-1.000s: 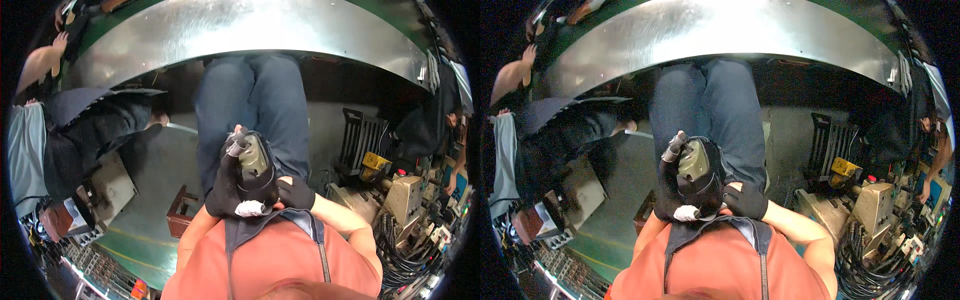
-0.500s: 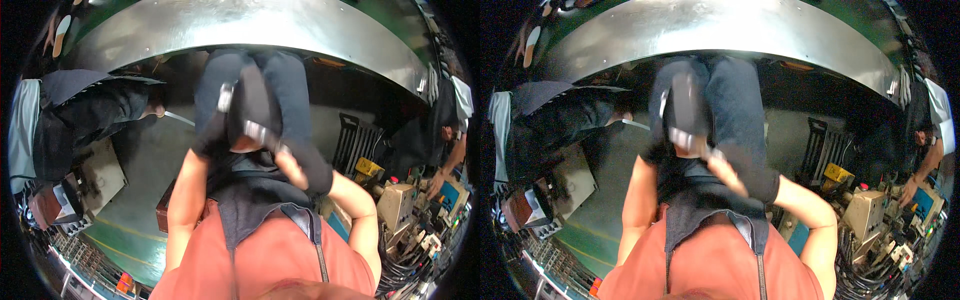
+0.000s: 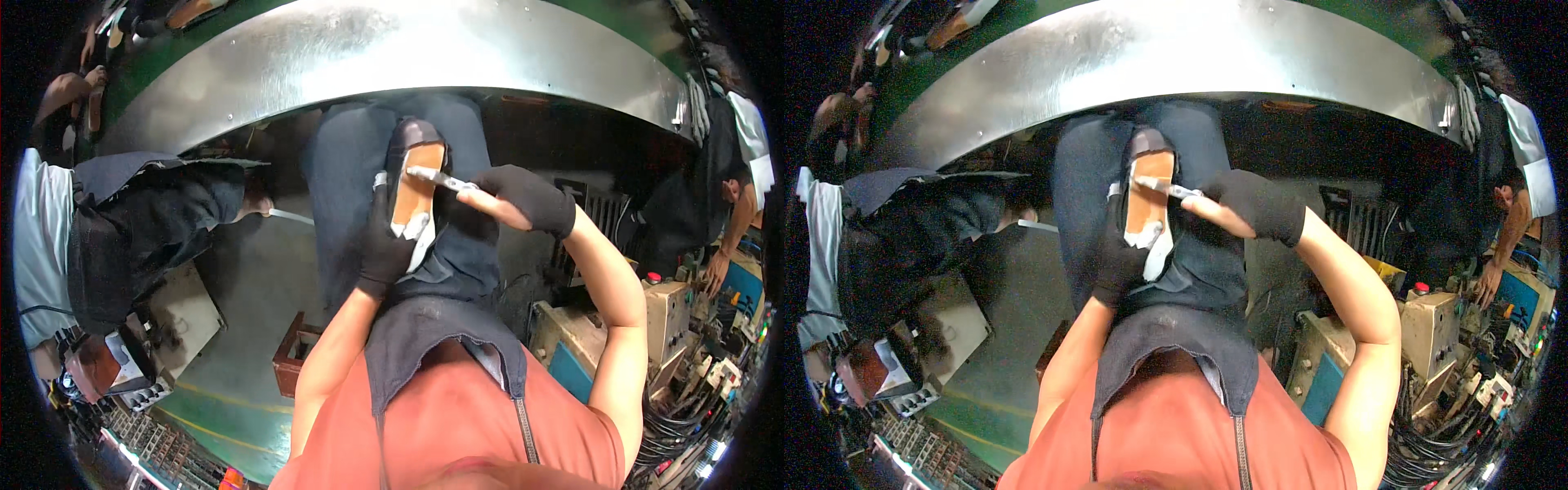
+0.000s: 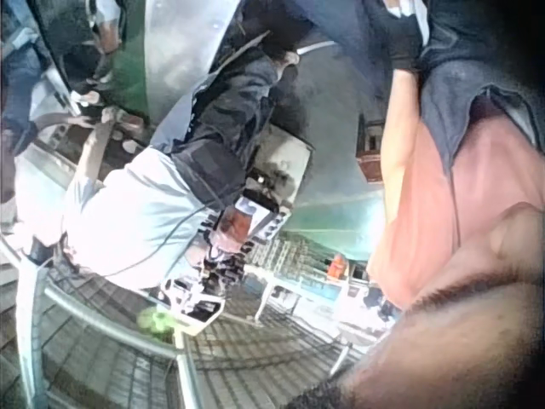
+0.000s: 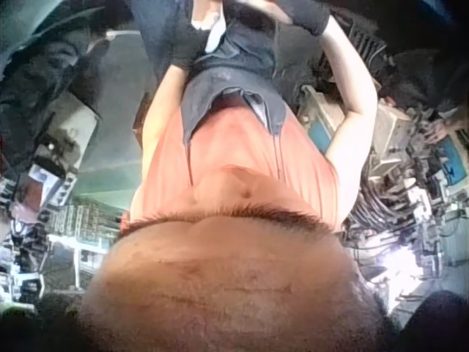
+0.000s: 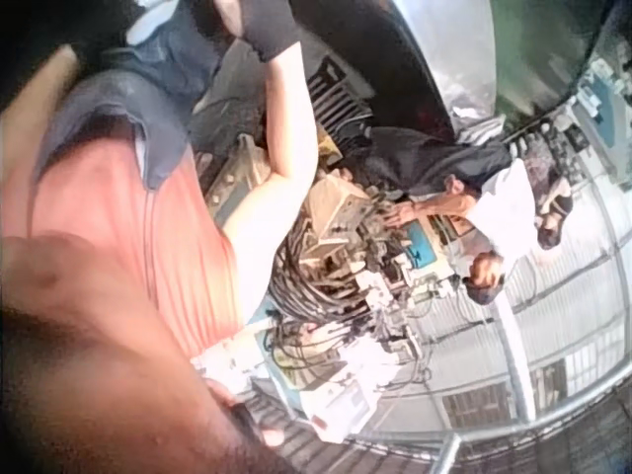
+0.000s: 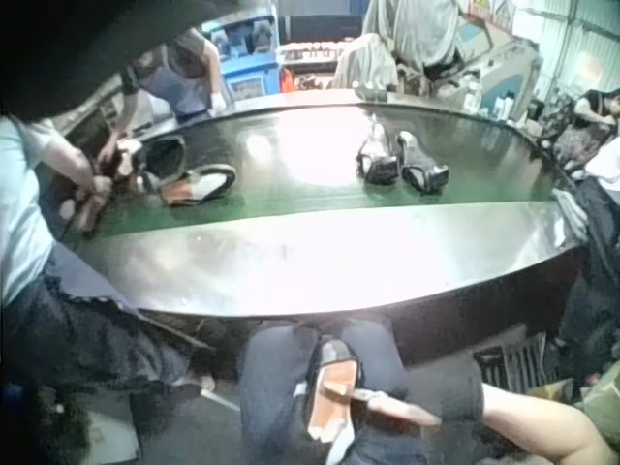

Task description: The person scrapes the sole of a black shoe with a metal scraper while seated at a factory workstation. They repeatedly scrape the same shoe, then place it on a conveyor belt and pick up another shoe to continue scraping. The process is repeated for multiple shoes.

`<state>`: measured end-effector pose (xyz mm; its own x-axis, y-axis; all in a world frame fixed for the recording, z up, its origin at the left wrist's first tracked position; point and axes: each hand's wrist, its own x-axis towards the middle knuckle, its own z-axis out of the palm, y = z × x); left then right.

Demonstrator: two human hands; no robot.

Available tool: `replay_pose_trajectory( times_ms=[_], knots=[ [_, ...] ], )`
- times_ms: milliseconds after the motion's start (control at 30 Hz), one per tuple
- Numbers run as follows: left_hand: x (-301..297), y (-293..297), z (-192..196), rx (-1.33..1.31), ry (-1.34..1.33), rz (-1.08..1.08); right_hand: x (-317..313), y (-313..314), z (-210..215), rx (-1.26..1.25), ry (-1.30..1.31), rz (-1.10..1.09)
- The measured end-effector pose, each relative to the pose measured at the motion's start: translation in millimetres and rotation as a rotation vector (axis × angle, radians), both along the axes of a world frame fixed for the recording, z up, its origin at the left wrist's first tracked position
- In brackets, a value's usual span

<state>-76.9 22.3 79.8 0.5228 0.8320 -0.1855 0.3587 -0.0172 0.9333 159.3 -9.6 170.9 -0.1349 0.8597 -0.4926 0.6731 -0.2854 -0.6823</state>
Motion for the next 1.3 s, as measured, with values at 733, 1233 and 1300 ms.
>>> replay_pose_trajectory(
  times_ms=[733,1233,1300],
  knots=[
    [4.6,45.5,-21.5,0.171,0.060,-0.134,-41.3,1.2,72.8,0.519,-0.038,0.187],
    [-73.6,-41.0,-162.8,-1.012,-0.763,0.103,-62.7,-41.0,-8.2,0.048,-0.113,0.213],
    [-69.7,-45.6,-177.9,-0.877,-0.671,0.132,-62.7,-54.0,-27.1,0.076,-0.099,0.183]
  ],
)
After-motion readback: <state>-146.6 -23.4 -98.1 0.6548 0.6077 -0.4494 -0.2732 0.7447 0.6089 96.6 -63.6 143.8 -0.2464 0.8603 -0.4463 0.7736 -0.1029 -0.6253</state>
